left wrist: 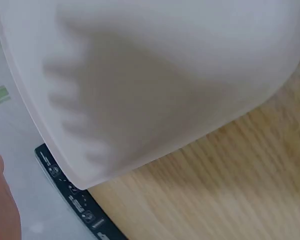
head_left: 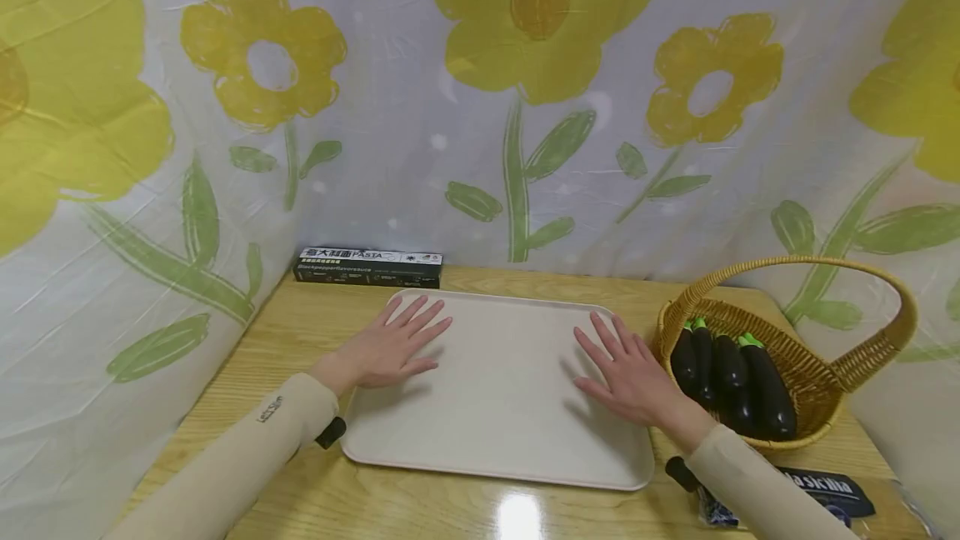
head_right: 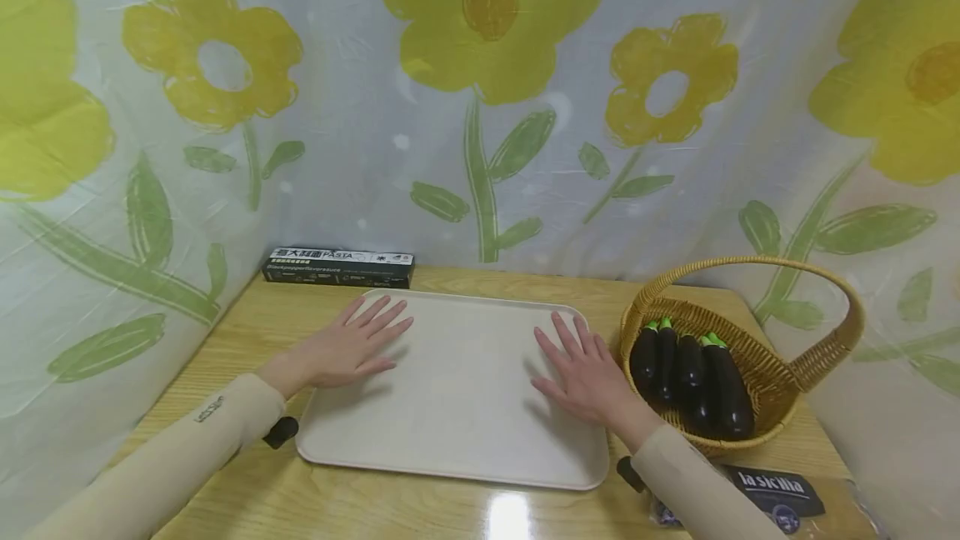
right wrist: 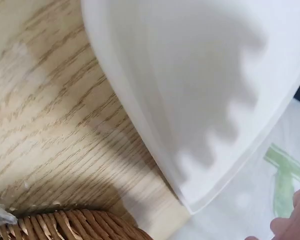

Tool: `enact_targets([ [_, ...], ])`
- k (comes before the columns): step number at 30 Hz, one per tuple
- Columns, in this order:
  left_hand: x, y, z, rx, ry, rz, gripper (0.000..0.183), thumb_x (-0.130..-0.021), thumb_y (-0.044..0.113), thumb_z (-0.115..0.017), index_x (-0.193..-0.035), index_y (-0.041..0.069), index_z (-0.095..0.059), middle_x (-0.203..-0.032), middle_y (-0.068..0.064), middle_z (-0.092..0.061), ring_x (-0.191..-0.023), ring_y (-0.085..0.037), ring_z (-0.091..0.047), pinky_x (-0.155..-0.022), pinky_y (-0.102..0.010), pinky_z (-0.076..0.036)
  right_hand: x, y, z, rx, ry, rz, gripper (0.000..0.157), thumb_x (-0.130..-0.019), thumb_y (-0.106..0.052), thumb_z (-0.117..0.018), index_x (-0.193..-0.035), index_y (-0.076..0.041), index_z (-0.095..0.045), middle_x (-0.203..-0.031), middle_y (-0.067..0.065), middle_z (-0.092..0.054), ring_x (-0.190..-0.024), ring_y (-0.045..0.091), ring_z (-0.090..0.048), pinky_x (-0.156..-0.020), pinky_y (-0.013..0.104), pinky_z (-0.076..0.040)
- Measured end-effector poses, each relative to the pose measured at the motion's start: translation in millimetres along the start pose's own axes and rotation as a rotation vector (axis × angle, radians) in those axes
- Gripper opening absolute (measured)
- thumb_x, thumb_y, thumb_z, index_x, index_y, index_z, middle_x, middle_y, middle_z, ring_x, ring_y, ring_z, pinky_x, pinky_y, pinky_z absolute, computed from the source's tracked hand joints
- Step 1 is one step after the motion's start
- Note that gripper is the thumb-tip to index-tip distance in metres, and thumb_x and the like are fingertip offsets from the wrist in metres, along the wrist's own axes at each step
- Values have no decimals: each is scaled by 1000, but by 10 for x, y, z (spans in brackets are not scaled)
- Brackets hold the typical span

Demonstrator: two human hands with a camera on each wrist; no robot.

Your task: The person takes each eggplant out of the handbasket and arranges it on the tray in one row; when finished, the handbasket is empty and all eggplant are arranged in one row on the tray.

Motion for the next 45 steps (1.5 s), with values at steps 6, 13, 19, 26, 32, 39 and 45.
enact_targets([
  [6,76,-74,39,250,30,70,59,-102,35,-52,-151,7,-36,-158,-17,-26,-144,-39,-24,-116,-58,-20,106,57,170,-159,20,-39,70,-96,-40,-61,-153,-10,-32,-160,19,-19,-144,44,-19,-109,63,-29],
  [13,382,-324,-94,607,122,261,48,-98,23,-61,-138,-1,-52,-154,-23,-31,-140,-44,-30,-111,-60,-28,395,205,498,-359,114,-145,46,-98,-30,-61,-136,-6,-55,-140,16,-51,-121,36,-54,-94,56,-48],
  [19,672,-520,-276,773,173,357,39,-94,18,-67,-128,-1,-61,-148,-25,-39,-137,-47,-32,-112,-62,-24,715,583,749,-448,66,-319,37,-102,-36,-53,-129,-13,-63,-121,7,-66,-100,22,-67,-78,33,-56],
  [26,804,-552,-387,821,157,341,36,-91,22,-71,-122,5,-66,-143,-20,-49,-134,-44,-39,-111,-60,-27,944,1089,889,-512,51,-510,51,-104,-40,-46,-135,-1,-55,-131,24,-57,-113,38,-57,-86,53,-50],
  [32,803,-549,-428,848,175,360,35,-90,21,-73,-121,6,-67,-142,-19,-51,-135,-42,-39,-112,-59,-27,1015,1371,897,-496,74,-595,60,-103,-44,-44,-138,5,-49,-135,35,-47,-117,54,-46,-81,62,-46],
  [39,810,-560,-421,891,153,378,36,-90,22,-72,-122,6,-66,-142,-21,-49,-137,-45,-34,-113,-60,-23,1035,1561,889,-513,30,-660,62,-104,-41,-43,-138,11,-43,-133,39,-47,-115,55,-47,-82,62,-47],
  [45,823,-572,-412,900,121,385,38,-91,23,-71,-124,6,-65,-145,-21,-47,-139,-45,-32,-113,-59,-23,1110,1668,818,-493,-123,-638,61,-103,-36,-48,-137,14,-42,-131,42,-46,-106,50,-55,-77,51,-53],
])
Point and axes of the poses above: each hand's wrist, its own x-axis away from the middle knuckle, its own z-axis out of the back of the hand, y = z × x, the point moved 2 cm from there along -x, towards the middle knuckle
